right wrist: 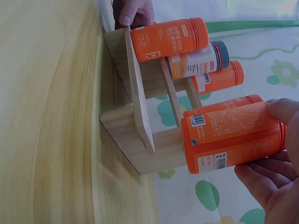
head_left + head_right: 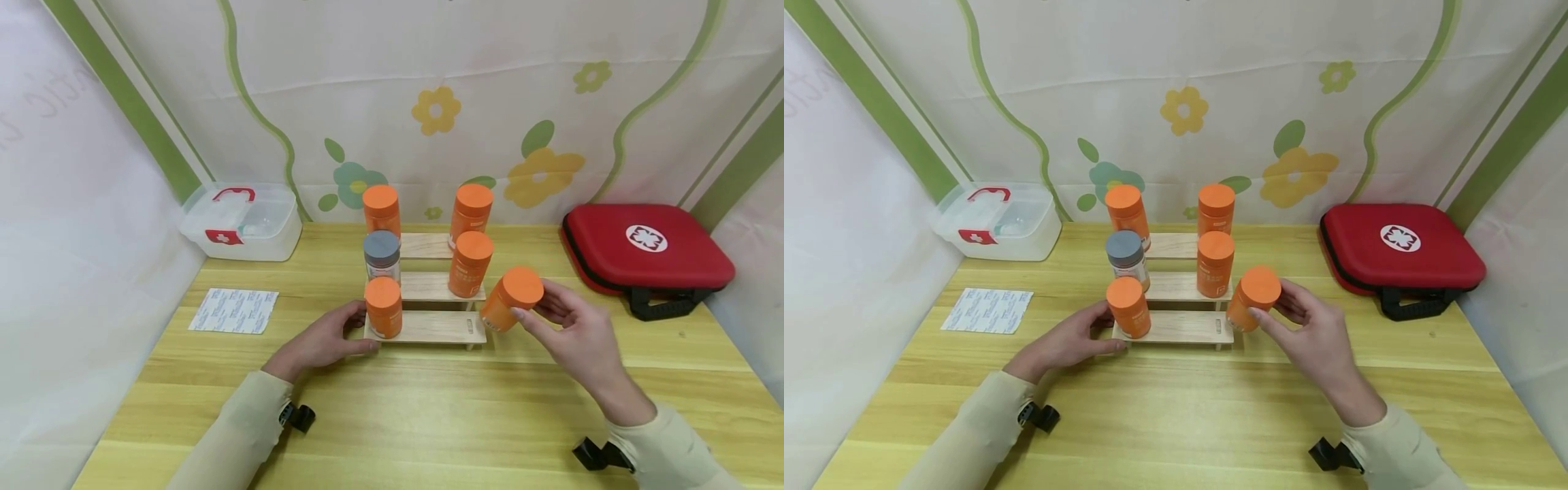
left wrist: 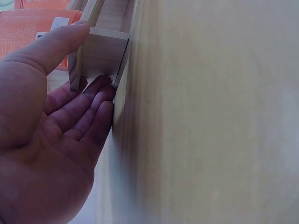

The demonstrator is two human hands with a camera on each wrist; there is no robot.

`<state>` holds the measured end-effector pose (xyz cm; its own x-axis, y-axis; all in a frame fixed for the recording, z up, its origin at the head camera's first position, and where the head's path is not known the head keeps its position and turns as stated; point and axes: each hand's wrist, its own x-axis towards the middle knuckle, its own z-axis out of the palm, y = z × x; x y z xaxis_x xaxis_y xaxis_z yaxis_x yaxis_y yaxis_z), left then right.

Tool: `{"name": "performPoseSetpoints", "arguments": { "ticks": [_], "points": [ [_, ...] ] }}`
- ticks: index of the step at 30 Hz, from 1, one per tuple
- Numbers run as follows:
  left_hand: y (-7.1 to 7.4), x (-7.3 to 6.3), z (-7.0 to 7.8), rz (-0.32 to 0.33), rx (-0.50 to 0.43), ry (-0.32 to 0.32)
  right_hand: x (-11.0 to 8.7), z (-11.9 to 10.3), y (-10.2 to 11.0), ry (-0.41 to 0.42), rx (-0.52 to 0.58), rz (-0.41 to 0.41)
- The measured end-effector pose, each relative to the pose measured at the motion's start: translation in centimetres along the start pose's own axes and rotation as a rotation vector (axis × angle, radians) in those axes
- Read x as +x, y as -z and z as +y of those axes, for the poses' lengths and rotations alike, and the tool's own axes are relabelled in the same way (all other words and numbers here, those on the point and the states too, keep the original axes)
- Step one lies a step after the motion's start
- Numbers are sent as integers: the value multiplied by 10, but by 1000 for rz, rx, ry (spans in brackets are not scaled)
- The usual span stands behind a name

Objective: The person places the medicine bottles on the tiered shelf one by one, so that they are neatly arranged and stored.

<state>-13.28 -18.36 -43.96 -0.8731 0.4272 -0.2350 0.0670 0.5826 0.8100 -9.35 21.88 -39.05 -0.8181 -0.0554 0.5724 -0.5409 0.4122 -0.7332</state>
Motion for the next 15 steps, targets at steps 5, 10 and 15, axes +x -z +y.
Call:
{"name": "performPoseSetpoints", "arguments": {
  "ticks": [5, 10, 15],
  "points": [
    [1, 0, 1, 3, 5, 6, -2, -1, -7, 16, 5, -35],
    [1, 0, 2, 9, 20, 8, -3, -1, -15, 39, 27, -65],
    [1, 0, 1, 0, 9, -3, -4, -2, -23, 61, 56, -85]
  ]
}}
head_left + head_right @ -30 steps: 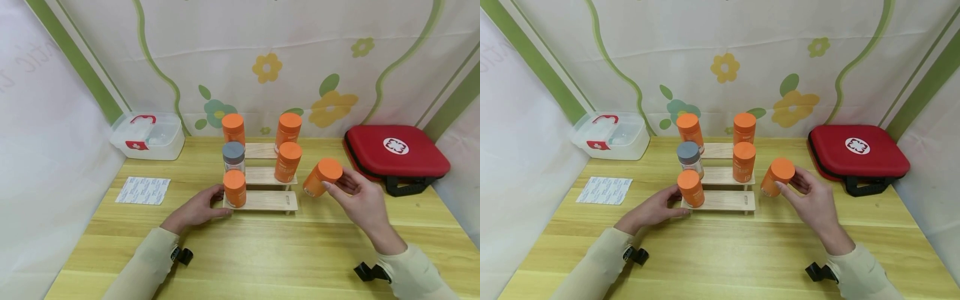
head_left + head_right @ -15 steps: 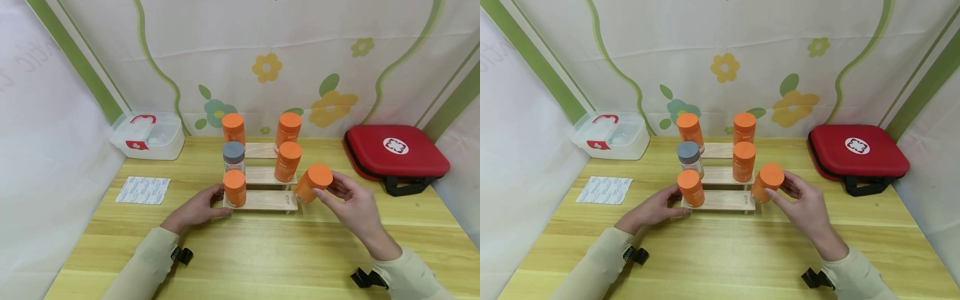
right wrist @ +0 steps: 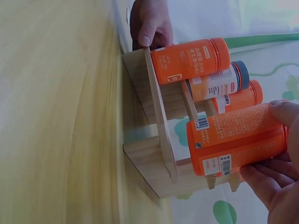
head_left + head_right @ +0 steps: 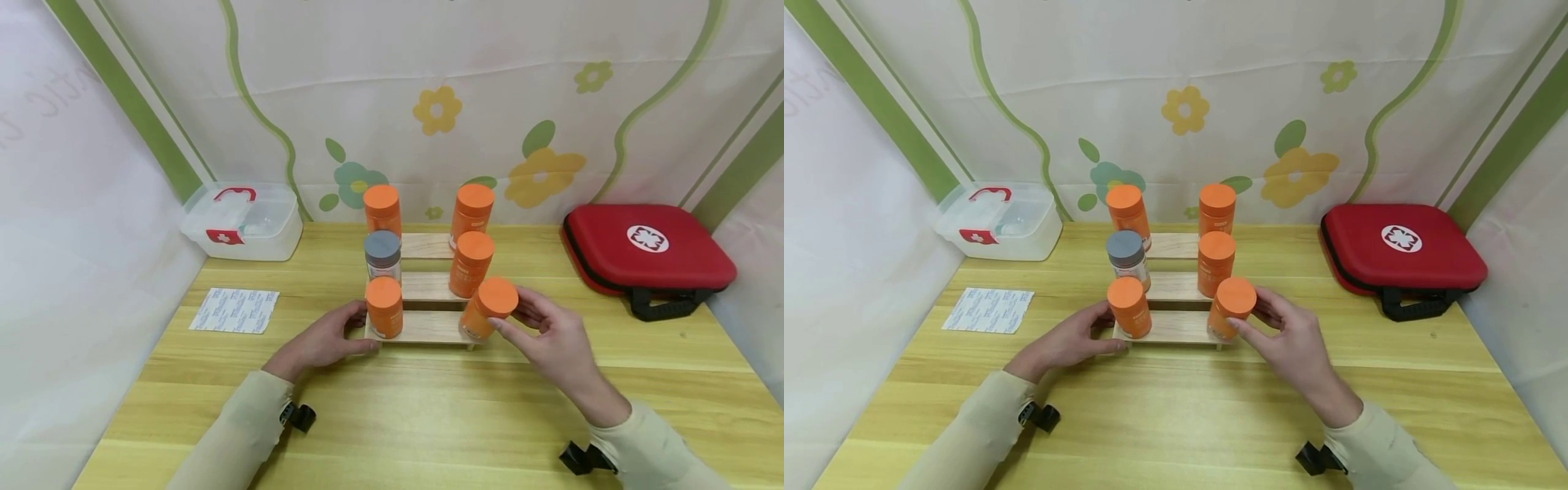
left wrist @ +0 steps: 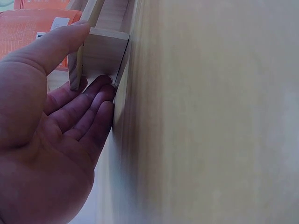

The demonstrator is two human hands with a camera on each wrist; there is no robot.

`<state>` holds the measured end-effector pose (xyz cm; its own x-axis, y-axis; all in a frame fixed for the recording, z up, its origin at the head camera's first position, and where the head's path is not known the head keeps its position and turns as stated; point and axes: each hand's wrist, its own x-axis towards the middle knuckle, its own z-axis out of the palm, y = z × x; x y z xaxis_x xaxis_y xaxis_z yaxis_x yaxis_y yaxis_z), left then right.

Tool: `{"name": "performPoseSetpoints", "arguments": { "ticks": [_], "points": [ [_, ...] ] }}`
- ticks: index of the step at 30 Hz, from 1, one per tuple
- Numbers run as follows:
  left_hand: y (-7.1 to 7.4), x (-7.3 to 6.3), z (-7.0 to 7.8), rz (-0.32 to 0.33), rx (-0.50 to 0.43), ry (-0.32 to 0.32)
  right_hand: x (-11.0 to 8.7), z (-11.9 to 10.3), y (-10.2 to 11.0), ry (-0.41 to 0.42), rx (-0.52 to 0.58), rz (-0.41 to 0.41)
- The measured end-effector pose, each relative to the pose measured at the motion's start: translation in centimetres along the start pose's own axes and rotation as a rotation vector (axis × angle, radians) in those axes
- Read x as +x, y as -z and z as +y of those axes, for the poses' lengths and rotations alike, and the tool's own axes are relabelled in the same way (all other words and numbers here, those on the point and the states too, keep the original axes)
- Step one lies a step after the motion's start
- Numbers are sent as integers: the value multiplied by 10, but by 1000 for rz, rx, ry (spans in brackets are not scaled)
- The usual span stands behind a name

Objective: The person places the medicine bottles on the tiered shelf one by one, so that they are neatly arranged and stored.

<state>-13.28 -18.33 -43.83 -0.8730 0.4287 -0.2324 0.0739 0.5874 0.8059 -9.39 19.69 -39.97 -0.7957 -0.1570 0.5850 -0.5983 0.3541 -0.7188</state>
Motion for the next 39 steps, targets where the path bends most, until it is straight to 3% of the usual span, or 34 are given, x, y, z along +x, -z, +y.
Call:
{"name": "performPoseSetpoints", "arguments": {
  "ticks": [19, 25, 39],
  "points": [
    [-3, 0, -1, 7, 15, -22, -5, 7, -22, -45, 1, 26],
    [-2, 0, -1, 7, 29, -19, -3, 5, -26, -79, -64, 33],
    [0, -1, 0, -2, 15, -19, -1, 3, -24, -32, -179, -10]
  ]
}}
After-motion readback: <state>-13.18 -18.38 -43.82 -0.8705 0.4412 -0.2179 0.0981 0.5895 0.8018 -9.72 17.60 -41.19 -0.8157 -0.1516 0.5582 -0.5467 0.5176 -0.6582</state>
